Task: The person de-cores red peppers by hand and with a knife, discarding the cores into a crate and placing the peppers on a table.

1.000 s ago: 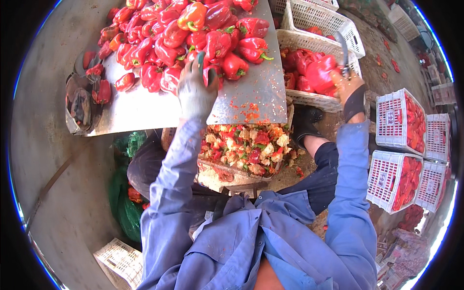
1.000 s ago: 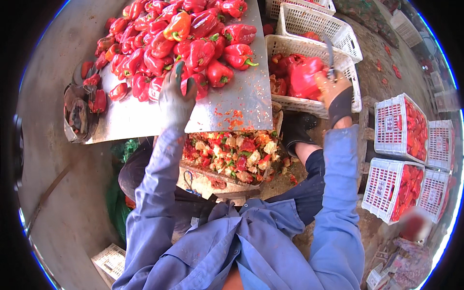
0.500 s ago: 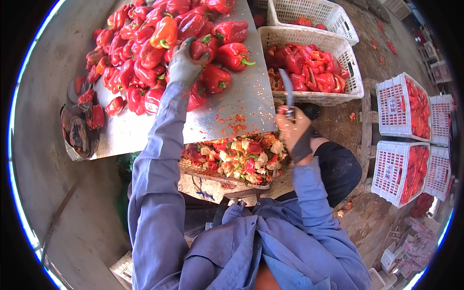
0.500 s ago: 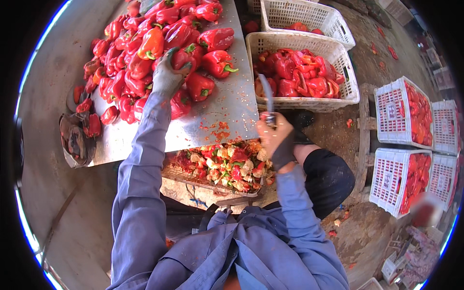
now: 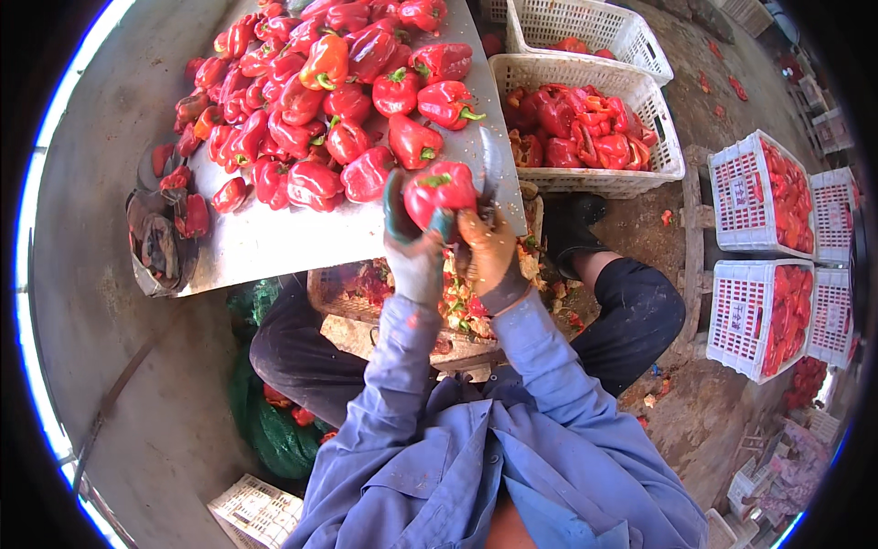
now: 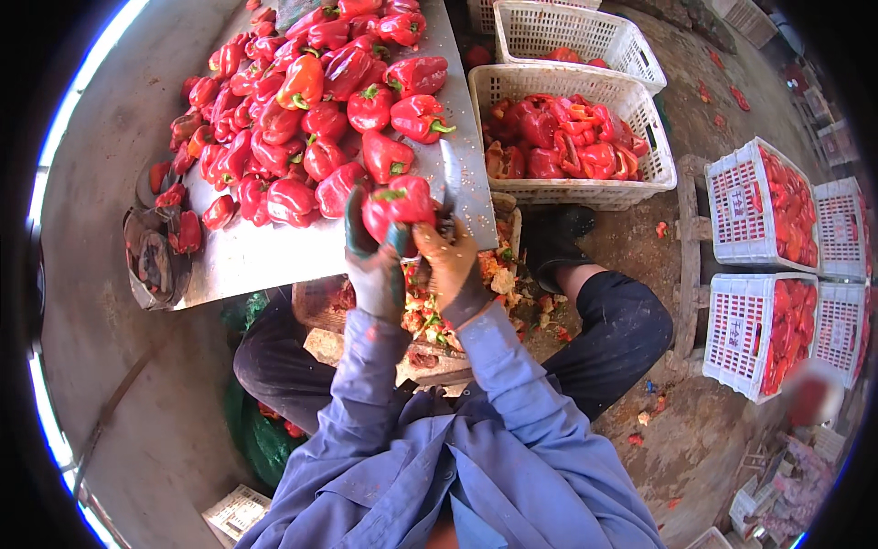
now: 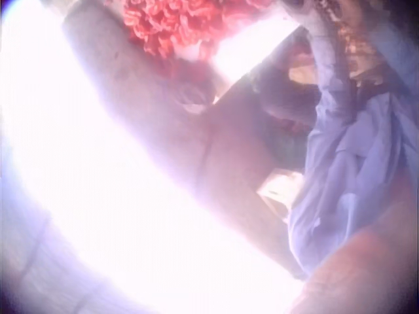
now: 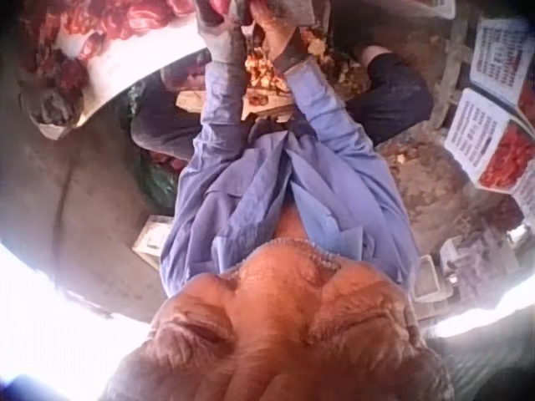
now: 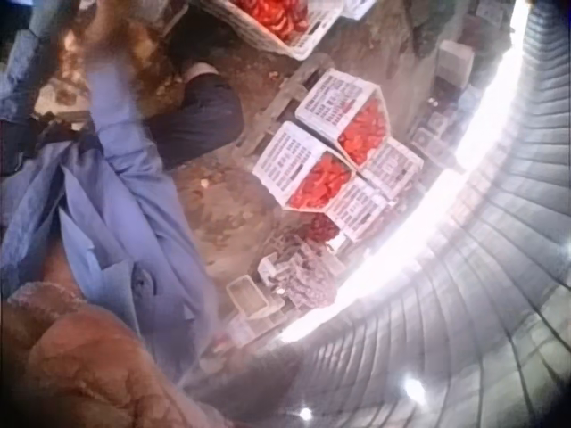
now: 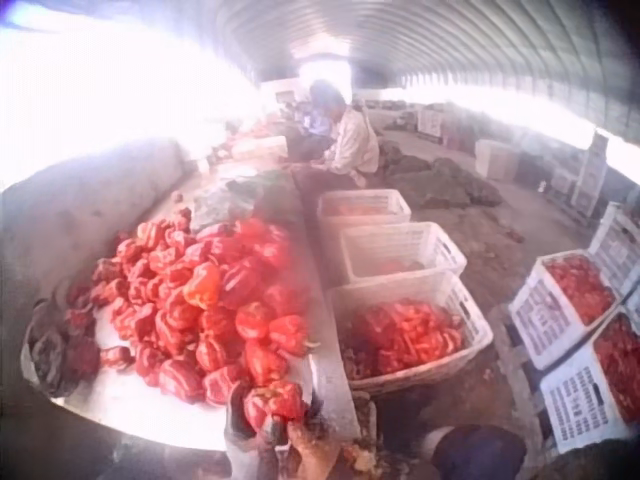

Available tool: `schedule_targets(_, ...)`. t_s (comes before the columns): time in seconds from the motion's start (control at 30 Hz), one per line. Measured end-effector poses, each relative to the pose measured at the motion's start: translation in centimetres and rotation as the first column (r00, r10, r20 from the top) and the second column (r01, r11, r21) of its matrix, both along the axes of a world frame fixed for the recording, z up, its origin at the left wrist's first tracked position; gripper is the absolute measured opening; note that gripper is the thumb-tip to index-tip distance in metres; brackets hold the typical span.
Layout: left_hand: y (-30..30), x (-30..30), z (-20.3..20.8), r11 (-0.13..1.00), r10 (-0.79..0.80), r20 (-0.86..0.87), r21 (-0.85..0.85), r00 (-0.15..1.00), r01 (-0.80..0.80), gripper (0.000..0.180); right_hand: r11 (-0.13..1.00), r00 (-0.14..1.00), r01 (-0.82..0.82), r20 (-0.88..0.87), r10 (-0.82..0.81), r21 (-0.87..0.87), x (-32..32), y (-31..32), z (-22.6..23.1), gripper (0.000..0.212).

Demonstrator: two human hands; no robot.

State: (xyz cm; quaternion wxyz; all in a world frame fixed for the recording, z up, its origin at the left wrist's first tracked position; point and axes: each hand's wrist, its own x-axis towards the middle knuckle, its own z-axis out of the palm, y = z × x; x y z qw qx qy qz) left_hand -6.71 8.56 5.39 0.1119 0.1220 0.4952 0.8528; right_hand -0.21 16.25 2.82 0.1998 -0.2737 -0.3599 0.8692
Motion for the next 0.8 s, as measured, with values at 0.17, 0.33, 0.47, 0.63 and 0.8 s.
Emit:
schedule_targets(0.17, -4.7, 2.0, -1.6, 0.904, -0.408, 0.067, -0.113, 0.911, 0.413, 0.094, 0.860, 0.976, -0.219, 0.119, 0.185, 0.460, 5.8, 6.6, -1.5, 0.055)
schedule_targets(0.33, -6.7, 5.3, -0.5, 0.807, -0.511, 0.297, -0.158, 0.807, 0.569, 0.078, 0.614, 0.909, -0.355, 0.105, 0.404, 0.705, 6.8, 7.9, 2.0, 0.050)
schedule_targets(0.47, -7.7, 6.5, -0.4, 0.781, -0.434, 0.413, -0.270, 0.801, 0.562, 0.054, 0.455, 0.790, -0.599, 0.394, 0.470, 0.658, 7.7, 6.8, 4.4, 0.057)
schedule_targets(0.63, -8.8, 7.9, -1.6, 0.890, -0.387, 0.503, -0.016, 0.773, 0.456, 0.050, 0.255, 0.746, -0.641, 0.509, 0.428, 0.724, 8.0, 5.1, 2.8, 0.062)
schedule_targets(0.8, -10.6, 8.2, -4.2, 0.833, -0.447, 0.171, -0.279, 0.878, 0.478, 0.050, 0.354, 0.765, -0.622, 0.445, 0.465, 0.698, 8.6, 3.5, 2.4, 0.061)
